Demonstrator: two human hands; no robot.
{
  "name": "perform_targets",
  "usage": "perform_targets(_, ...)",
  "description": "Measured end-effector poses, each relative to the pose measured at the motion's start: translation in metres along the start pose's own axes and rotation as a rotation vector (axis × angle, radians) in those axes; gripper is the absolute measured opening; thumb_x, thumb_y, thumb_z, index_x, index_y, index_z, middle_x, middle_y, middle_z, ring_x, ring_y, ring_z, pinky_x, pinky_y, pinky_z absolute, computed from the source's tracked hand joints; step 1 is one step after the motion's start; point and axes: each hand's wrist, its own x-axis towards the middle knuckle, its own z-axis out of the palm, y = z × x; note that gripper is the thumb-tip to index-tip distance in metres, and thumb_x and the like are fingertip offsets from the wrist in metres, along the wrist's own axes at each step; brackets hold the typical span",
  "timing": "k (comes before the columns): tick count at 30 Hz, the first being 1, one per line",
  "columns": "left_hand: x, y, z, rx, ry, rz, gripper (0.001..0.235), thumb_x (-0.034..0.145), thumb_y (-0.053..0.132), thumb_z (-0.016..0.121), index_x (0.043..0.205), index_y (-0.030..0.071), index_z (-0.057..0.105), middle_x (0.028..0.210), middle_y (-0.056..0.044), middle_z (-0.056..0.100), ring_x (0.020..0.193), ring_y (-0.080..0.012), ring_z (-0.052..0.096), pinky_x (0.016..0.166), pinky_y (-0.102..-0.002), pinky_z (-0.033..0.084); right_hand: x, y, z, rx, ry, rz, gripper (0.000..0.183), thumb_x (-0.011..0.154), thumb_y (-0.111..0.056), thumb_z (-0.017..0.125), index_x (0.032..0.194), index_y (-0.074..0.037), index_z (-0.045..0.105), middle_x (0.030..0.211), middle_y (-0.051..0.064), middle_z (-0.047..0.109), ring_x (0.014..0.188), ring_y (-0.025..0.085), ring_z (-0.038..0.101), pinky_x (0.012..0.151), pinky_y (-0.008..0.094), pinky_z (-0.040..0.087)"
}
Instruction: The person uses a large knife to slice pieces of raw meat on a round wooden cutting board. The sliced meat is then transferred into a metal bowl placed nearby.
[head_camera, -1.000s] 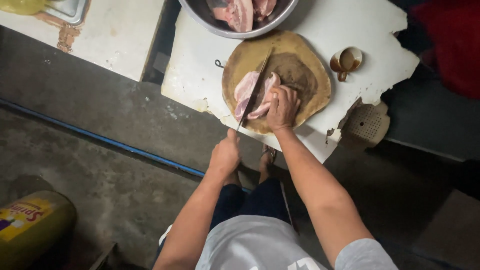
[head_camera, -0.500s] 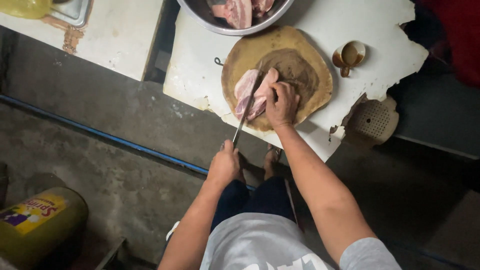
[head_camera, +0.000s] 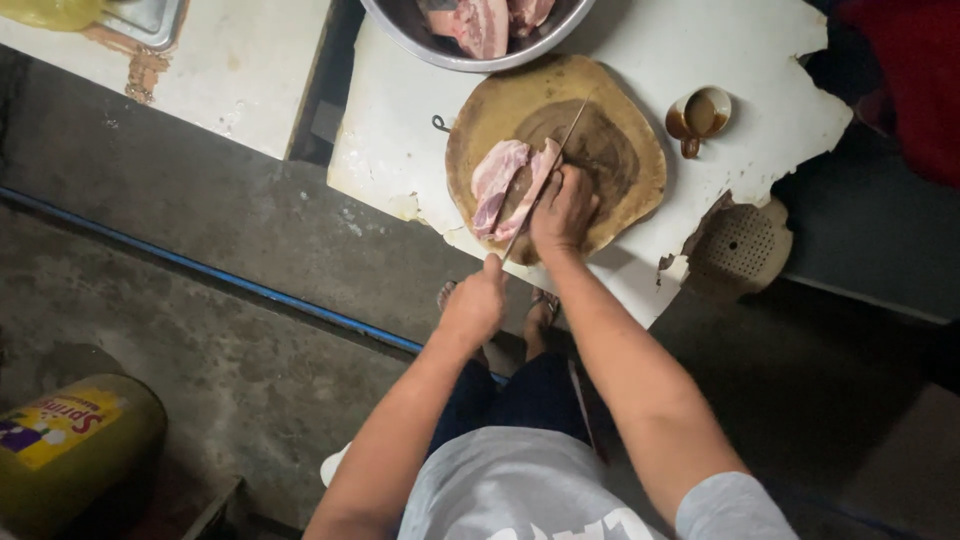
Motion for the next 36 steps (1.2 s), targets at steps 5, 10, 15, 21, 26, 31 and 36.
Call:
perform_targets(5, -0.002, -0.001, 0.005, -0.001, 0.001, -0.052, 0.024, 0.109, 0.024, 0.028, 0.113, 0.004, 0.042, 0.093, -0.03, 0.067, 0.093, -0.0531, 0.071, 0.083, -0.061, 0.055, 0.001, -0.008, 0.001, -0.068, 0.002, -0.003, 0.006, 0.104, -0.021, 0.052, 0.105, -0.017, 0.056, 0.09, 0.004, 0.055, 0.09, 0.031, 0.06, 0.077, 0.048, 0.045)
perform_targets(10, -0.024, -0.007, 0.002, -0.027, -0.046, -0.117, 0.029, 0.109, 0.026, 0.027, 0.116, 0.002, 0.042, 0.092, -0.032, 0.069, 0.094, -0.0552, 0.07, 0.083, -0.064, 0.054, 0.004, -0.012, 0.001, -0.125, -0.02, -0.008, 0.011, 0.106, -0.023, 0.048, 0.102, -0.016, 0.055, 0.088, 0.005, 0.054, 0.089, 0.032, 0.059, 0.076, 0.048, 0.044)
perform_targets(15, 0.0, 0.013, -0.024, 0.06, -0.042, -0.063, 0.025, 0.109, 0.025, 0.027, 0.114, 0.006, 0.043, 0.097, -0.031, 0.07, 0.098, -0.0532, 0.071, 0.088, -0.063, 0.053, 0.008, -0.025, -0.013, -0.092, -0.066, -0.037, 0.006, 0.101, -0.016, 0.053, 0.099, -0.011, 0.052, 0.088, 0.011, 0.053, 0.09, 0.037, 0.056, 0.077, 0.052, 0.041)
perform_targets(21, 0.003, 0.023, 0.014, 0.162, 0.095, -0.274, 0.061, 0.109, 0.037, 0.036, 0.131, -0.017, 0.055, 0.134, -0.045, 0.056, 0.13, -0.0574, 0.052, 0.112, -0.061, 0.038, 0.002, -0.011, 0.001, -0.213, -0.078, -0.036, 0.004, 0.1, -0.021, 0.054, 0.101, -0.017, 0.052, 0.089, 0.002, 0.05, 0.089, 0.03, 0.056, 0.075, 0.047, 0.042)
perform_targets(26, -0.029, -0.035, 0.011, 0.034, 0.02, -0.166, 0.033, 0.109, 0.032, 0.034, 0.122, 0.002, 0.041, 0.123, -0.038, 0.055, 0.113, -0.0551, 0.06, 0.09, -0.061, 0.055, 0.007, -0.026, -0.007, -0.157, -0.108, 0.017, 0.012, 0.101, -0.028, 0.05, 0.098, -0.017, 0.052, 0.088, 0.004, 0.05, 0.089, 0.033, 0.055, 0.077, 0.051, 0.039)
perform_targets(31, 0.004, -0.055, 0.028, 0.112, 0.077, -0.059, 0.029, 0.11, 0.029, 0.034, 0.118, 0.002, 0.042, 0.131, -0.044, 0.054, 0.118, -0.0561, 0.059, 0.09, -0.059, 0.057, 0.004, -0.018, -0.003, -0.1, -0.082, 0.066, 0.015, 0.104, -0.031, 0.045, 0.103, -0.019, 0.054, 0.091, 0.003, 0.052, 0.091, 0.031, 0.057, 0.079, 0.049, 0.04)
perform_targets(36, -0.009, -0.041, 0.028, 0.002, 0.063, 0.004, 0.026, 0.107, 0.025, 0.038, 0.112, 0.0, 0.044, 0.087, -0.038, 0.068, 0.087, -0.0569, 0.07, 0.073, -0.062, 0.057, 0.006, -0.024, -0.013, -0.042, -0.12, 0.034, 0.022, 0.108, -0.037, 0.04, 0.109, -0.02, 0.054, 0.099, 0.004, 0.053, 0.098, 0.032, 0.056, 0.083, 0.049, 0.04)
